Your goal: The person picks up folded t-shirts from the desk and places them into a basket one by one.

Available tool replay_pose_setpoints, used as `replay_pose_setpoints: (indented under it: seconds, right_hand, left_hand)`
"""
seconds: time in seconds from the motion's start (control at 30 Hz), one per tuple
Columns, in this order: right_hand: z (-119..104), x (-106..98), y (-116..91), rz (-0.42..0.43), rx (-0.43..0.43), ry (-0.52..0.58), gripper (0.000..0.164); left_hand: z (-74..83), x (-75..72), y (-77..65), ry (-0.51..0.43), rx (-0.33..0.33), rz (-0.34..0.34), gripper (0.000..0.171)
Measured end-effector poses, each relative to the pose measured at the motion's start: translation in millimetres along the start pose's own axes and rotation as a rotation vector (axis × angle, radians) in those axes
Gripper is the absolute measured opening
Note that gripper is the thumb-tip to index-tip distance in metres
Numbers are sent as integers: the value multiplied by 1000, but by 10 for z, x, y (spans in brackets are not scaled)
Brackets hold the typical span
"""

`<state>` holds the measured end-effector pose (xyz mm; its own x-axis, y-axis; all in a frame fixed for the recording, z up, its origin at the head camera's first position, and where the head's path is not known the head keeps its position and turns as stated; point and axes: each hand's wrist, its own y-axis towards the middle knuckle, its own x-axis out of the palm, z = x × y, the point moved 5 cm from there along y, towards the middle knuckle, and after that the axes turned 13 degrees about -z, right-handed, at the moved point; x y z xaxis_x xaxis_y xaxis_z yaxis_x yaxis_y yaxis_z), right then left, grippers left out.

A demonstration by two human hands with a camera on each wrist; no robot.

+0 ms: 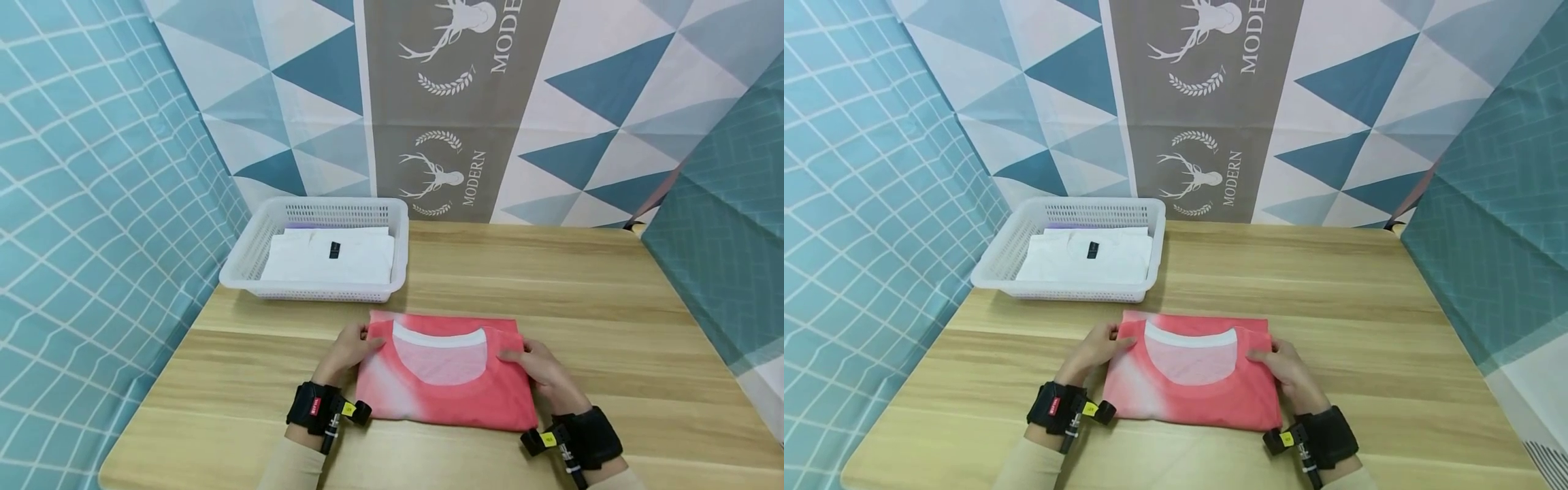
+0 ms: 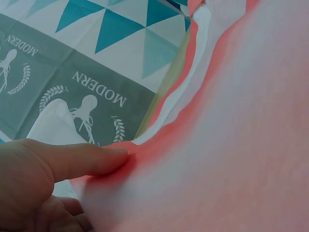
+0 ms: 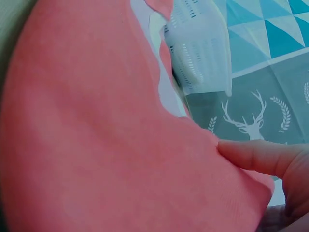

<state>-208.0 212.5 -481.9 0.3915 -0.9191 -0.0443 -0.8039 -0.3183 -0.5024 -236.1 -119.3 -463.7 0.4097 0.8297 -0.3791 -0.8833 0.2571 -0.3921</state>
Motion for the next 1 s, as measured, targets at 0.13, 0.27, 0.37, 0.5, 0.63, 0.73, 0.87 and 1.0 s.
replay_pose_setpoints:
  seconds: [0.13, 0.27, 0.37, 0.5, 0.63, 0.73, 0.87, 1.0]
  right_hand:
    - [-1, 23, 10, 0, -19, -8, 62]
    - [-6, 41, 4, 18, -19, -14, 61]
    - [-15, 47, -10, 43, -17, -22, 62]
    - [-33, 47, -31, 77, -24, -47, 60]
    - [-43, 57, -64, 104, -34, -55, 57]
    - [-53, 72, -97, 106, -41, -46, 54]
    - [-94, 88, -146, 101, -53, -38, 54]
    - [-138, 102, -193, 111, -63, -44, 54]
  left_hand:
    - [-8, 30, 5, -45, 36, -2, 16]
    - [-17, 52, -8, -101, 35, -12, 18]
    - [-22, 54, -31, -137, 20, -13, 25]
    - [-37, 65, -54, -195, 20, -31, 25]
    - [-32, 74, -101, -206, 36, -39, 19]
    - [-23, 70, -146, -208, 36, -17, 21]
    - [6, 52, -202, -204, 46, 24, 26]
    - [40, 33, -238, -171, 76, 49, 24]
